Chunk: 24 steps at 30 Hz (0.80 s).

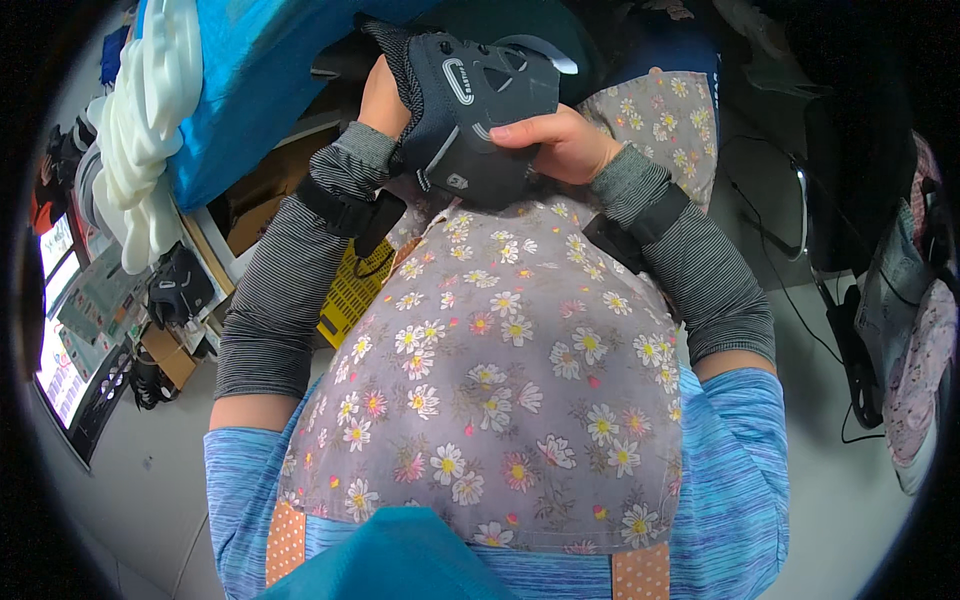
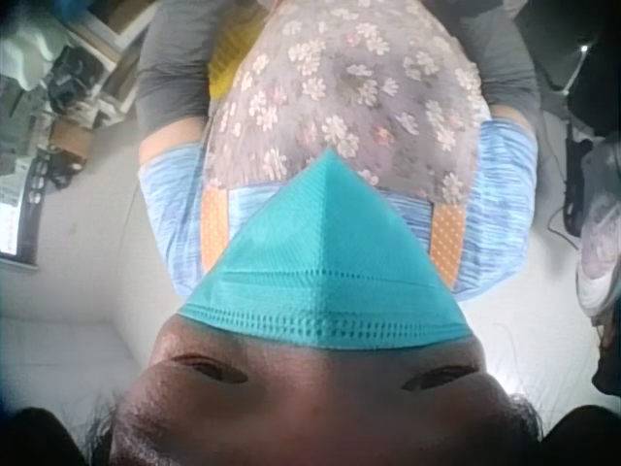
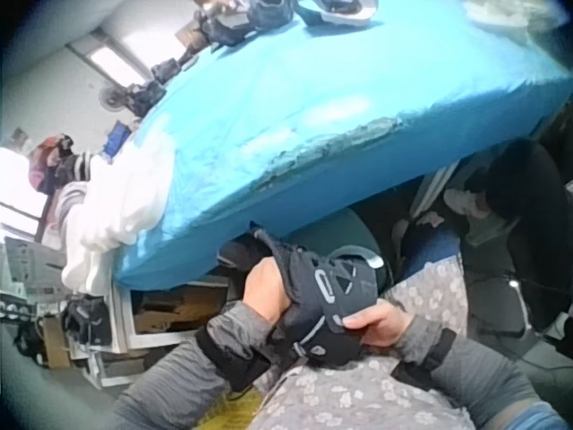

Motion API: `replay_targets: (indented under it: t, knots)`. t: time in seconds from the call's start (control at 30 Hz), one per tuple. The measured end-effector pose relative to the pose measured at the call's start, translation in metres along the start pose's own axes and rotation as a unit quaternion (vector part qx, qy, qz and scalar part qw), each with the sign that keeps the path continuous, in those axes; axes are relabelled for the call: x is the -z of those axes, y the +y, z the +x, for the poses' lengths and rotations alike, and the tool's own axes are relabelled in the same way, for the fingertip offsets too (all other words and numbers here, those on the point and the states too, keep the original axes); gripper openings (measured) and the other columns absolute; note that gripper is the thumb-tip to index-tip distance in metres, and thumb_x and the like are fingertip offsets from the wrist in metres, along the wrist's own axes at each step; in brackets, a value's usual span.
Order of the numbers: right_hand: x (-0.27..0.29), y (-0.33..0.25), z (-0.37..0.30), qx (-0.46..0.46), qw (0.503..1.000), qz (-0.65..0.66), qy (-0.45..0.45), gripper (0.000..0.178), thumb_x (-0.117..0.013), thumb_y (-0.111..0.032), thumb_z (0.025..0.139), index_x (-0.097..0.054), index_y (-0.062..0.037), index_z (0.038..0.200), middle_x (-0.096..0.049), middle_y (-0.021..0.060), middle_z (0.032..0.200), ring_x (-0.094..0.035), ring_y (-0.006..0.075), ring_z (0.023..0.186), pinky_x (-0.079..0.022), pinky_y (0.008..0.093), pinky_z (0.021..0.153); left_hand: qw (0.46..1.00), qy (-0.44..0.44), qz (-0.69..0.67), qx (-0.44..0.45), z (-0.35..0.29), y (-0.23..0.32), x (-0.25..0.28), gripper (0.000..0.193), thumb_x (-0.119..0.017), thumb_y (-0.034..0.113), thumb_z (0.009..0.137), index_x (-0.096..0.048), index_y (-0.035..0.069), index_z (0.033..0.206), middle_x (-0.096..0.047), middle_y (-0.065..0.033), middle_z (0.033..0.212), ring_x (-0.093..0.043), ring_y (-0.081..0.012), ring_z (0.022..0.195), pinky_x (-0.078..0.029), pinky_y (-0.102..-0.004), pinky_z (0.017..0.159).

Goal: The person picks up a white foam insert and fits it inside a black shoe upper, pressing it into place and turning the shoe over to check the alignment.

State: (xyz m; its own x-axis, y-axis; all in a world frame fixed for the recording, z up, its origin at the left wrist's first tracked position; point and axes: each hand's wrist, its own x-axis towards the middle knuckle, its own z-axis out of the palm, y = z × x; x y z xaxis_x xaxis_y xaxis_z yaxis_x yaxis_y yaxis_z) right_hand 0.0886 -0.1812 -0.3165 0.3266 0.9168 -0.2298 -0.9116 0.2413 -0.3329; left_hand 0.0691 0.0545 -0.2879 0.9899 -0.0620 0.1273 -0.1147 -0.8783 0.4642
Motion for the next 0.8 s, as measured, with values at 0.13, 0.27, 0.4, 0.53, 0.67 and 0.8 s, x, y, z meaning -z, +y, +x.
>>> replay_targets:
  t: [0.13,0.27,0.4,0.53,0.67,0.8]
  knots:
    - [0.011,0.000,0.000,-0.021,1.000,0.013,-0.007,0.040,-0.062,-0.007,0.087,-0.059,-0.0017,0.126,-0.065,0.0104,0.121,-0.061,0.0229,0.113,-0.044,0.0371,0.103,0.998,-0.002,0.054,0.033,-0.003,0.005,0.000,0.016,-0.067,0.017,0.078,-0.070,0.004,0.086,-0.068,-0.0191,0.084,-0.065,-0.0399,0.080,-0.055,-0.0437,0.071]
    - [0.011,0.001,0.001,-0.048,0.998,0.039,-0.025,0.036,-0.058,-0.012,0.088,-0.061,0.0016,0.122,-0.066,0.0132,0.119,-0.063,0.0248,0.110,-0.046,0.0376,0.101,0.992,-0.030,0.040,0.113,-0.003,0.002,0.007,0.020,-0.067,0.022,0.078,-0.071,0.006,0.089,-0.069,-0.0195,0.089,-0.065,-0.0397,0.084,-0.054,-0.0430,0.073]
    - [0.005,-0.003,-0.001,-0.031,0.996,0.079,-0.025,0.037,-0.059,-0.013,0.087,-0.062,0.0029,0.120,-0.066,0.0151,0.118,-0.064,0.0256,0.108,-0.047,0.0382,0.100,0.997,-0.021,0.014,0.077,-0.006,-0.002,0.004,0.020,-0.068,0.021,0.078,-0.072,0.006,0.091,-0.069,-0.0189,0.093,-0.065,-0.0385,0.087,-0.053,-0.0421,0.075]
    - [0.014,-0.002,0.000,-0.041,0.998,0.046,-0.012,0.038,-0.059,-0.012,0.087,-0.061,0.0031,0.121,-0.067,0.0148,0.117,-0.064,0.0250,0.106,-0.049,0.0374,0.098,0.994,-0.026,0.020,0.102,-0.009,0.010,0.006,0.020,-0.067,0.017,0.077,-0.071,0.004,0.092,-0.069,-0.0184,0.091,-0.065,-0.0386,0.084,-0.054,-0.0417,0.073]
    - [0.012,-0.003,0.002,-0.021,0.998,0.033,-0.040,0.039,-0.059,-0.012,0.087,-0.060,0.0023,0.123,-0.067,0.0149,0.116,-0.065,0.0246,0.105,-0.050,0.0375,0.098,0.998,0.016,-0.041,0.044,-0.008,0.008,-0.005,0.016,-0.065,0.014,0.078,-0.069,0.003,0.089,-0.069,-0.0181,0.089,-0.065,-0.0384,0.082,-0.054,-0.0411,0.071]
    - [0.030,0.003,-0.003,-0.048,0.992,0.103,-0.045,0.054,-0.065,-0.023,0.087,-0.051,-0.0010,0.134,-0.060,0.0119,0.131,-0.057,0.0256,0.120,-0.039,0.0416,0.109,0.986,0.059,-0.138,0.074,-0.014,-0.007,-0.026,0.017,-0.063,0.014,0.079,-0.069,0.002,0.090,-0.069,-0.0183,0.088,-0.065,-0.0378,0.080,-0.054,-0.0406,0.071]
